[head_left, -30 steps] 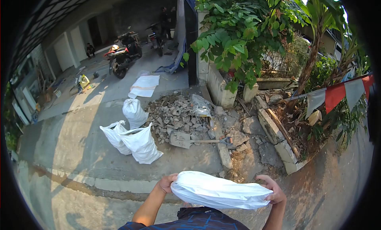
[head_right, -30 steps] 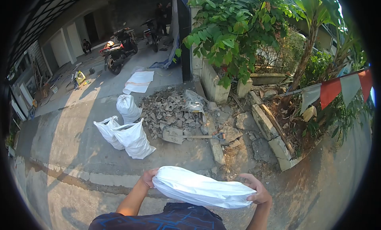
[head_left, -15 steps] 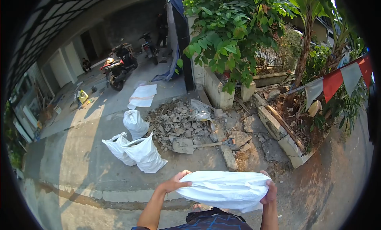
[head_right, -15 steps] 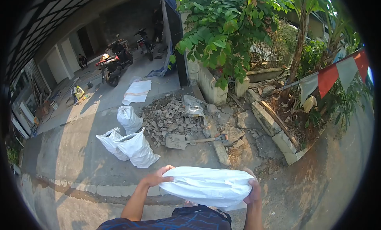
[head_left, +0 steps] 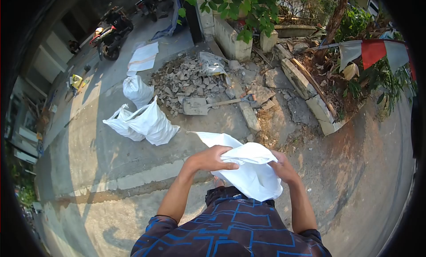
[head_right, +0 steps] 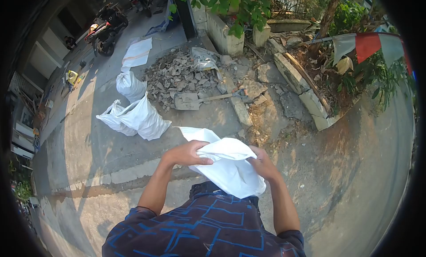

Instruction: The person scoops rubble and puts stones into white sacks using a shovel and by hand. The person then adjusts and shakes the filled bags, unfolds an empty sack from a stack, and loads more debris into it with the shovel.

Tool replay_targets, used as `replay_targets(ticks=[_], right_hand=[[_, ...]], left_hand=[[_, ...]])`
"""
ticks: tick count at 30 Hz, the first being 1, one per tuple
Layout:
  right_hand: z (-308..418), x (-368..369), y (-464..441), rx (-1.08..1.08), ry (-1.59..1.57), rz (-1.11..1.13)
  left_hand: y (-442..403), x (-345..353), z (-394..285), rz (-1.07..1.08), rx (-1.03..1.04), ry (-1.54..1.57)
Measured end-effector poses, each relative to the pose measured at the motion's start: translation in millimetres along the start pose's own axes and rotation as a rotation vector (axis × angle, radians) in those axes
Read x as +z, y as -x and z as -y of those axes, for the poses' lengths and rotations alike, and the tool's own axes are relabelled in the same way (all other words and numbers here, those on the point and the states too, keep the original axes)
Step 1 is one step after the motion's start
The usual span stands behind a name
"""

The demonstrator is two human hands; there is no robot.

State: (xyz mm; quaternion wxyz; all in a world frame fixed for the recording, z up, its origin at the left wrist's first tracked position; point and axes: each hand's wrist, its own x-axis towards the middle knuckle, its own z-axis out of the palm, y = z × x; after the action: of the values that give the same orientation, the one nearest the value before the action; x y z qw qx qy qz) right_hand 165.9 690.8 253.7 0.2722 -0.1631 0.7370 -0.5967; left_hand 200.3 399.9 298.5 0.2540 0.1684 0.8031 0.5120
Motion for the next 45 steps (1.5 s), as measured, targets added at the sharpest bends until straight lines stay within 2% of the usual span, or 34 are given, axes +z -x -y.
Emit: replay_targets(ticks=[1, 3, 4, 5, 7, 8, 9, 10, 11, 13, 14, 15, 17, 18, 19, 21, 22, 25, 26, 27, 29, 30, 31, 32, 33, 34, 35, 36, 38, 40, 41, 42, 43, 45], right_hand=[[8.7, -1.8, 1.0, 0.143, -0.273, -0.103], [41.4, -2.0, 7.7, 0.290, -0.779, -0.195], [31.7, -6.7, 8.6, 0.308, -0.843, -0.114], [8.4, -9.6, 7.1, 0.303, -0.987, 0.018], [33.1, -7.6, 28.6, 0.373, -0.638, -0.012], [31.8, -12.0, 35.8, 0.381, -0.652, -0.045], [30.8, -15.7, 40.5, 0.237, -0.295, 0.137], [30.9, -18.8, 43.2, 0.089, 0.072, 0.320], [32.2, -20.6, 45.1, 0.086, 0.073, 0.311], [29.7, -15.5, 55.9, 0.139, 0.515, 0.197], [5.1, -14.4, 59.5, 0.007, 0.807, 0.078], [-7.8, -13.7, 58.8, 0.006, 0.798, 0.075], [-26.8, -14.4, 57.4, 0.259, -0.031, 0.110], [-42.7, -8.6, 60.6, 0.217, -0.453, 0.041], [-36.9, -11.2, 65.0, 0.210, -0.450, 0.031], [-15.8, -17.6, 76.8, 0.083, -1.076, -0.152], [-7.3, -18.2, 80.4, -0.035, -1.043, -0.089], [15.9, -8.0, 77.9, -0.184, -1.025, -0.041], [22.3, -15.0, 74.9, -0.106, -0.913, -0.114], [24.6, -23.8, 70.7, -0.122, -0.903, -0.084], [25.3, -35.8, 66.6, 0.000, -0.527, -0.246], [26.2, -35.9, 66.4, -0.021, -0.501, -0.270], [30.3, -38.1, 62.6, -0.032, -0.494, -0.242], [33.8, -39.1, 61.4, -0.053, -0.332, -0.285], [34.8, -42.2, 60.5, -0.073, -0.170, -0.330], [29.3, -51.5, 54.5, -0.132, 0.011, -0.300], [28.3, -53.7, 51.6, -0.139, 0.018, -0.287], [32.6, -54.2, 48.1, -0.143, 0.073, -0.300], [35.7, -52.0, 40.1, -0.155, 0.131, -0.306], [30.8, -45.2, 31.9, -0.110, -0.149, -0.200], [33.9, -34.8, 28.3, -0.107, -0.145, -0.191], [40.1, -19.6, 23.1, -0.094, -0.347, -0.159], [43.2, -11.6, 18.3, -0.087, -0.551, -0.132], [35.5, -8.4, 13.9, -0.101, -0.570, -0.076]], left_hand=[[2.9, 8.0, 4.3, 0.012, -0.012, 0.014], [10.9, 33.3, 14.8, -0.337, 0.050, -0.415], [4.8, 44.3, 18.3, -0.431, 0.084, -0.511], [-1.0, 52.3, 29.1, -0.376, 0.079, -0.481], [-11.9, 52.4, 50.5, -0.436, -0.283, 0.317], [-8.9, 49.8, 53.2, -0.466, -0.187, 0.733], [-3.0, 44.1, 52.2, -0.495, -0.090, 1.148], [3.5, 42.5, 64.4, -0.462, 0.003, 1.158], [5.0, 46.8, 73.4, -0.454, 0.007, 1.154], [15.2, 53.7, 75.4, -0.393, 0.105, 1.553], [20.6, 49.2, 72.0, -0.300, 0.205, 1.603], [24.9, 46.0, 73.1, -0.300, 0.197, 1.596], [29.4, 37.5, 79.8, -0.343, 0.271, 1.623], [32.4, 29.5, 107.3, -0.311, 0.262, 1.518], [32.3, 17.2, 110.2, -0.299, 0.266, 1.515], [37.0, -2.0, 114.6, -0.023, -0.005, 1.127], [37.1, -6.8, 131.7, -0.050, -0.144, 1.183], [22.2, -7.1, 144.9, -0.015, -0.173, 1.122], [17.8, -6.9, 139.3, -0.106, -0.187, 0.970], [14.8, -4.7, 114.7, -0.134, -0.167, 0.961], [16.8, 4.1, 47.9, -0.436, -0.224, 0.246], [14.1, 6.8, 34.3, -0.467, -0.218, 0.242], [12.6, 10.6, 24.6, -0.449, -0.064, -0.007], [14.4, 16.4, 15.1, -0.417, 0.077, -0.253], [16.2, 21.1, -0.8, -0.437, 0.066, -0.248], [15.9, 23.3, -19.0, -0.444, -0.047, -0.430], [15.6, 23.3, -27.6, -0.446, -0.159, -0.612], [17.1, 22.4, -28.5, -0.455, -0.041, -0.511], [19.2, 30.4, -40.9, -0.452, -0.008, -0.467], [5.0, 39.5, -45.6, -0.442, 0.020, -0.419], [-9.9, 44.4, -36.9, -0.663, 0.020, -0.519], [-19.7, 46.5, -25.6, -0.884, 0.022, -0.621], [-24.0, 44.0, -12.7, -0.889, 0.027, -0.626], [-35.2, 36.6, 15.5, -0.682, -0.116, -0.375]])
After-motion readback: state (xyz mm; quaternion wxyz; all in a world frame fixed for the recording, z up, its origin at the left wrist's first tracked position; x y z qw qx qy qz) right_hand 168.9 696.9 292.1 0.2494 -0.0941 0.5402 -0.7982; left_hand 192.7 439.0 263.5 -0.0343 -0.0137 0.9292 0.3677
